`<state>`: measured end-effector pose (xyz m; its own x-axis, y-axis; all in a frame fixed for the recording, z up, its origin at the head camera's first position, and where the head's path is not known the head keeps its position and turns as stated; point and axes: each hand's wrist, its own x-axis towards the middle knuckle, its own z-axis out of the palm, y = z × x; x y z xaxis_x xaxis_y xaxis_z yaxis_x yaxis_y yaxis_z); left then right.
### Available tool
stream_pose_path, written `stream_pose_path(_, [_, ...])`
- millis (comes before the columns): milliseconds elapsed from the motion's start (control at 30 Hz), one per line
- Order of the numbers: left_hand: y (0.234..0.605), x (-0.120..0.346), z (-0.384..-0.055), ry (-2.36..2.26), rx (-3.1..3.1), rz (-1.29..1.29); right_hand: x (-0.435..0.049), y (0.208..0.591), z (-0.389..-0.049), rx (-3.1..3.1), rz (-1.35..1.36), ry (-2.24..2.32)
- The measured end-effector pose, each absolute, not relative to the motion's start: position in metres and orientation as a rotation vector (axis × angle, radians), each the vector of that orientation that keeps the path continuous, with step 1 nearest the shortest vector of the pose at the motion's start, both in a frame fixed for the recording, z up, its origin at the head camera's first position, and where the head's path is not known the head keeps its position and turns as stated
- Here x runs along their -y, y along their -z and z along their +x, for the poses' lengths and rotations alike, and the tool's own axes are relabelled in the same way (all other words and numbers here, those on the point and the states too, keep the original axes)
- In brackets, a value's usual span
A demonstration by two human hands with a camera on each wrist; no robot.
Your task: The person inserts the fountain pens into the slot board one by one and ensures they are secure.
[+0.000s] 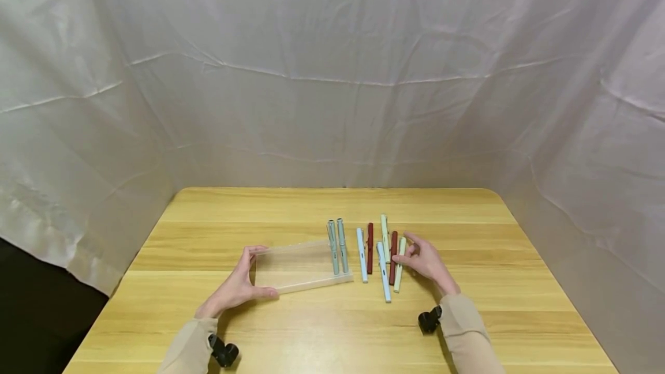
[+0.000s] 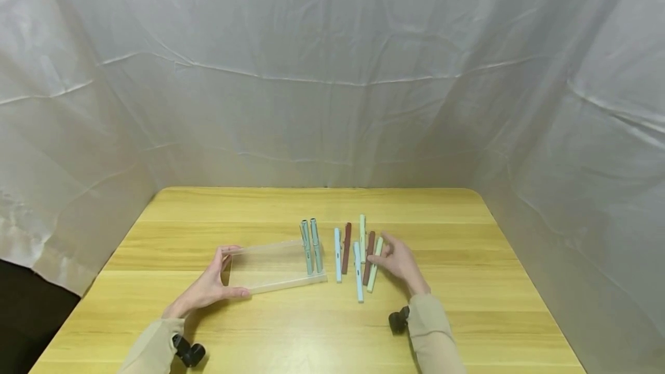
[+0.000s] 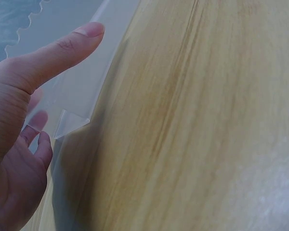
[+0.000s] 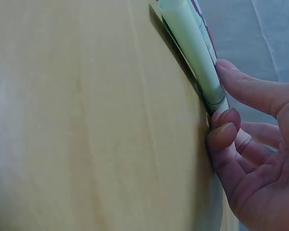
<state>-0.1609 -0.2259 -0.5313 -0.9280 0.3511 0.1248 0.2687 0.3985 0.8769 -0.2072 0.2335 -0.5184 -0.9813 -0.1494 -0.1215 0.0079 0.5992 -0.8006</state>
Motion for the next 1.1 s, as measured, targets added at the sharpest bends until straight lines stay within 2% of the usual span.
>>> stream_pose_path(767, [0.5321, 0.2269, -0.1618, -1.565, -2.564, 0.566, -0.2354, 0.5141, -0.2123, -2.545, -0.136, 1.394])
stream_pose_path(1100, [0.5316, 0.2264, -0.1616, -1.565, -2.559, 0.551, -0.2315, 0.5157, -0.2098, -2.603, -0.027, 1.367])
